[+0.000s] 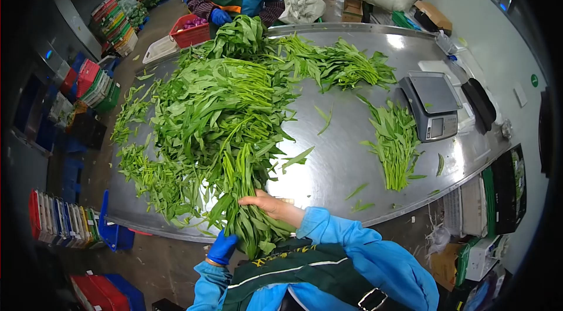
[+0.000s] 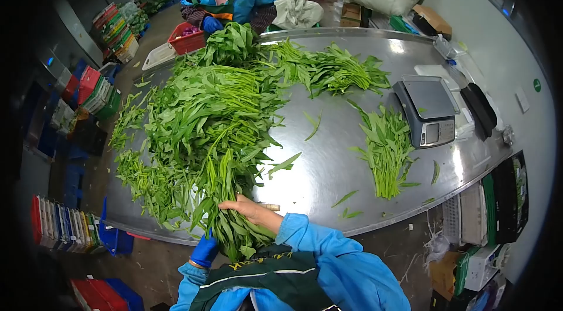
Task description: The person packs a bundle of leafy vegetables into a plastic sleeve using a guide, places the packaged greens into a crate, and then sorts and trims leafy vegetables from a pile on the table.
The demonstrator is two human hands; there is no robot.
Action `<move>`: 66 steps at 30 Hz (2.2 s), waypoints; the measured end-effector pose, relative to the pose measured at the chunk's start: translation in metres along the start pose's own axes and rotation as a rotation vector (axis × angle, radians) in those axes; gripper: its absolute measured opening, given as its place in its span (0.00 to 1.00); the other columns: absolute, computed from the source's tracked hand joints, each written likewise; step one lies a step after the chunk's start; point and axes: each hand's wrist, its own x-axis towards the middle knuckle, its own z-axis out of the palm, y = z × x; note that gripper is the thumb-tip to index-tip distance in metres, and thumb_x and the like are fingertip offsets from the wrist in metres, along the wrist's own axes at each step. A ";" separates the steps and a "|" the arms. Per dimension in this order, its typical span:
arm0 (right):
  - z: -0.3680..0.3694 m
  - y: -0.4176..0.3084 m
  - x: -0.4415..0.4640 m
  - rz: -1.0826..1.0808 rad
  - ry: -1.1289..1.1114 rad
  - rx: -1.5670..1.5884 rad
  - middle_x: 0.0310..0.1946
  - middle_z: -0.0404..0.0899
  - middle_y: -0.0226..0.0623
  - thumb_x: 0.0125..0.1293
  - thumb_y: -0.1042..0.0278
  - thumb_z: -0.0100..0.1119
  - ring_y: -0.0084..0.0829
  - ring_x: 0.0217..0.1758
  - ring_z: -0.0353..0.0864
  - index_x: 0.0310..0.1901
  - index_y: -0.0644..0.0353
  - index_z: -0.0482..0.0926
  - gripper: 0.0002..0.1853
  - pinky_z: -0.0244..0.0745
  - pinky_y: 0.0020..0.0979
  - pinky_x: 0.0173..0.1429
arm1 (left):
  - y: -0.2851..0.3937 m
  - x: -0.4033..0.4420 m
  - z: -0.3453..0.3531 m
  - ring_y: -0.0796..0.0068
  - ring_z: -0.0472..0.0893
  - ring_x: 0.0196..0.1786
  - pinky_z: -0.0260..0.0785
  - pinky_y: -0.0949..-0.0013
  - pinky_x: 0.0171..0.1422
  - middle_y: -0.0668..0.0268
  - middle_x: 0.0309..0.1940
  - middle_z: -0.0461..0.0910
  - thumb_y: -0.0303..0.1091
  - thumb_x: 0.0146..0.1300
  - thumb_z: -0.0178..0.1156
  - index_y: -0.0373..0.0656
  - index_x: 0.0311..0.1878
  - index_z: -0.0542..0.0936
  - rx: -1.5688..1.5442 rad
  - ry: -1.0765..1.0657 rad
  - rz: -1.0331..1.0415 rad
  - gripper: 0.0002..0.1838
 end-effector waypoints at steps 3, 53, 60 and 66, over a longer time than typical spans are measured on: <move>0.002 -0.005 -0.004 0.001 0.000 -0.044 0.47 0.77 0.35 0.59 0.63 0.62 0.25 0.50 0.74 0.55 0.64 0.72 0.24 0.68 0.28 0.57 | 0.014 0.004 -0.015 0.62 0.61 0.70 0.52 0.61 0.72 0.59 0.68 0.61 0.53 0.66 0.51 0.41 0.71 0.58 -0.612 -0.039 0.149 0.36; -0.021 0.023 -0.014 -0.018 0.174 -0.906 0.38 0.80 0.51 0.60 0.65 0.56 0.45 0.41 0.80 0.50 0.67 0.72 0.19 0.73 0.41 0.48 | 0.016 0.050 0.035 0.73 0.76 0.54 0.66 0.68 0.62 0.62 0.53 0.77 0.37 0.66 0.56 0.36 0.61 0.71 -0.587 0.158 -0.191 0.23; 0.007 0.027 -0.008 -0.052 -0.148 -1.263 0.41 0.77 0.59 0.60 0.64 0.52 0.56 0.43 0.77 0.46 0.68 0.73 0.17 0.72 0.48 0.51 | 0.028 0.069 0.045 0.72 0.80 0.46 0.72 0.68 0.51 0.63 0.44 0.80 0.27 0.57 0.65 0.36 0.53 0.76 -0.736 0.307 -0.152 0.20; -0.007 0.005 -0.026 -0.004 -0.149 -0.806 0.54 0.73 0.50 0.61 0.56 0.58 0.52 0.60 0.69 0.55 0.65 0.72 0.25 0.65 0.42 0.64 | -0.001 0.061 0.023 0.67 0.83 0.41 0.77 0.64 0.46 0.60 0.40 0.82 0.27 0.57 0.62 0.35 0.47 0.79 -0.744 0.305 -0.223 0.14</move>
